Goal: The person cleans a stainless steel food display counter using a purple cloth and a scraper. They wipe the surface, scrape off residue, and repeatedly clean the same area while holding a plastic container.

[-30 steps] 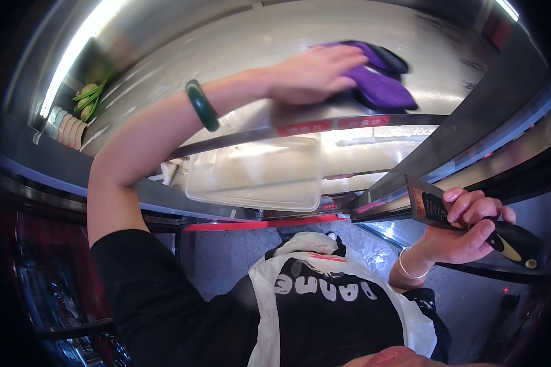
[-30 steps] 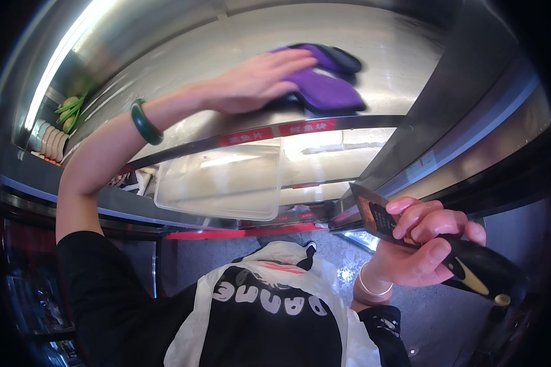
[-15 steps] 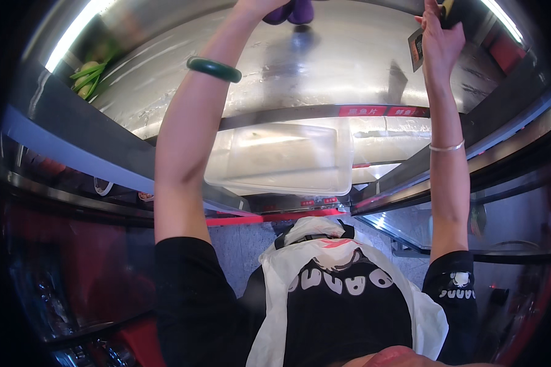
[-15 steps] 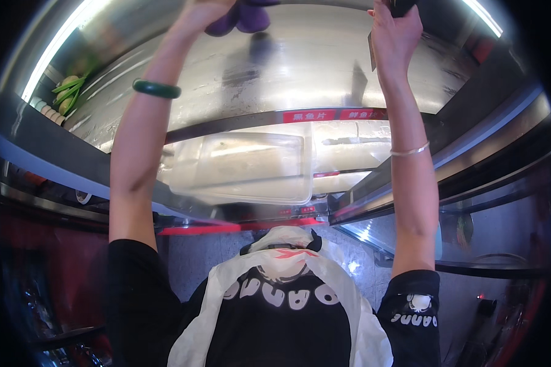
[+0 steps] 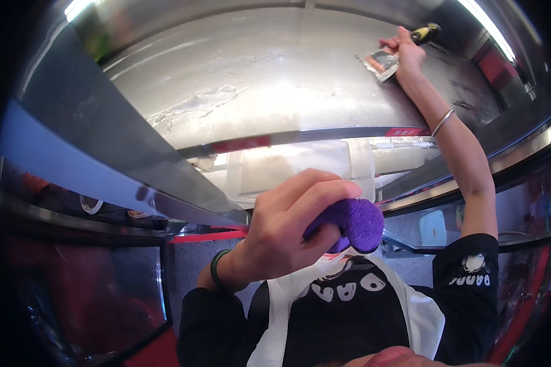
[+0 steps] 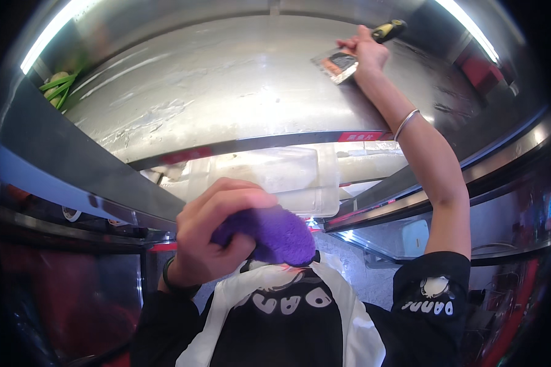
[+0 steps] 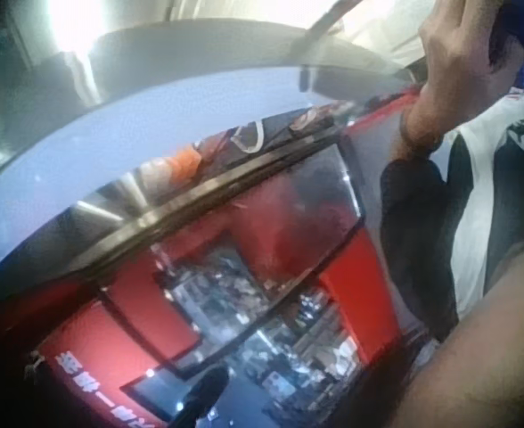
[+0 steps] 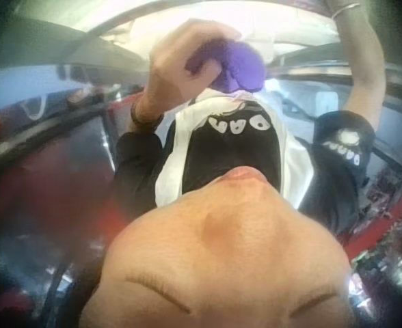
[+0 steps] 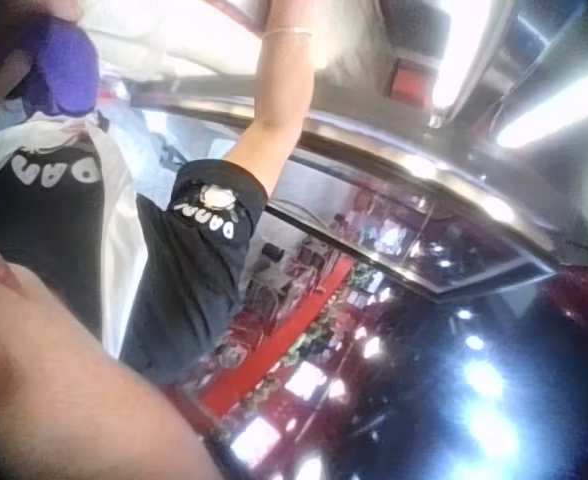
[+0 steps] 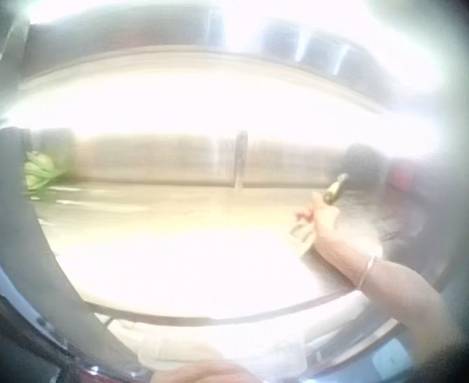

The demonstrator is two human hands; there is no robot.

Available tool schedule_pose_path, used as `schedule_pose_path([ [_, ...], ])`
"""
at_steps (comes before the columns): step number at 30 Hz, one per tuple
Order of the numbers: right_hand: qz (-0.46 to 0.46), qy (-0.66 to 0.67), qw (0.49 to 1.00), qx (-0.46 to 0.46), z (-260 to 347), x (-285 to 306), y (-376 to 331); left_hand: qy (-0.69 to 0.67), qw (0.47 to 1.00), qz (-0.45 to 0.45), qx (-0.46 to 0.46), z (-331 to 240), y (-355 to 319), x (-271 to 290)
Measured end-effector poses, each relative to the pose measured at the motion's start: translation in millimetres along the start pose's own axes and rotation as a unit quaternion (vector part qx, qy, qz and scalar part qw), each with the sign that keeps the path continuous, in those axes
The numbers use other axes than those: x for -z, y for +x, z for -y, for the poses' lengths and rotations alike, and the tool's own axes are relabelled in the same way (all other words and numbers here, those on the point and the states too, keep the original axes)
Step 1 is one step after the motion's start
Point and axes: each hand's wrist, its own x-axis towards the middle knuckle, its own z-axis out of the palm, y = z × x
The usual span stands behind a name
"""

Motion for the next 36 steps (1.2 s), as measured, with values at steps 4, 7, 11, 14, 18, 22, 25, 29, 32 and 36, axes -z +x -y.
schedule_pose_path([
  [4, 0.161, -0.157, 0.963, 0.151, -21, -40, -28, 0.002, 0.998, 0.014, 0.059, 4, -27, 14],
  [7, 0.097, -0.088, 0.985, 0.113, -34, -64, -47, -0.005, 0.995, 0.000, 0.097, 5, -42, 25],
  [11, 0.230, -0.105, 0.967, -0.038, -45, -88, -80, 0.034, 0.993, -0.019, 0.114, 5, -55, 28],
  [14, 0.168, -0.150, 0.974, 0.038, -49, -100, -81, 0.061, 0.992, -0.036, 0.106, 7, -61, 30],
  [18, 0.129, -0.167, 0.976, 0.059, -58, -111, -68, 0.036, 0.988, -0.066, 0.133, 12, -69, 33],
  [22, 0.327, -0.148, 0.933, -0.014, -69, -125, -83, 0.041, 0.986, -0.056, 0.151, 11, -71, 34],
  [25, 0.257, -0.115, 0.955, 0.089, -70, -130, -60, 0.045, 0.983, -0.070, 0.162, 11, -70, 31],
  [29, 0.279, -0.145, 0.946, -0.077, -88, -148, -82, 0.049, 0.981, -0.078, 0.172, 20, -69, 26],
  [32, 0.381, -0.108, 0.918, 0.032, -90, -161, -81, 0.062, 0.979, -0.051, 0.188, 26, -76, 24],
  [36, 0.293, -0.135, 0.940, 0.113, -99, -168, -74, 0.078, 0.962, -0.011, 0.260, 34, -101, 15],
])
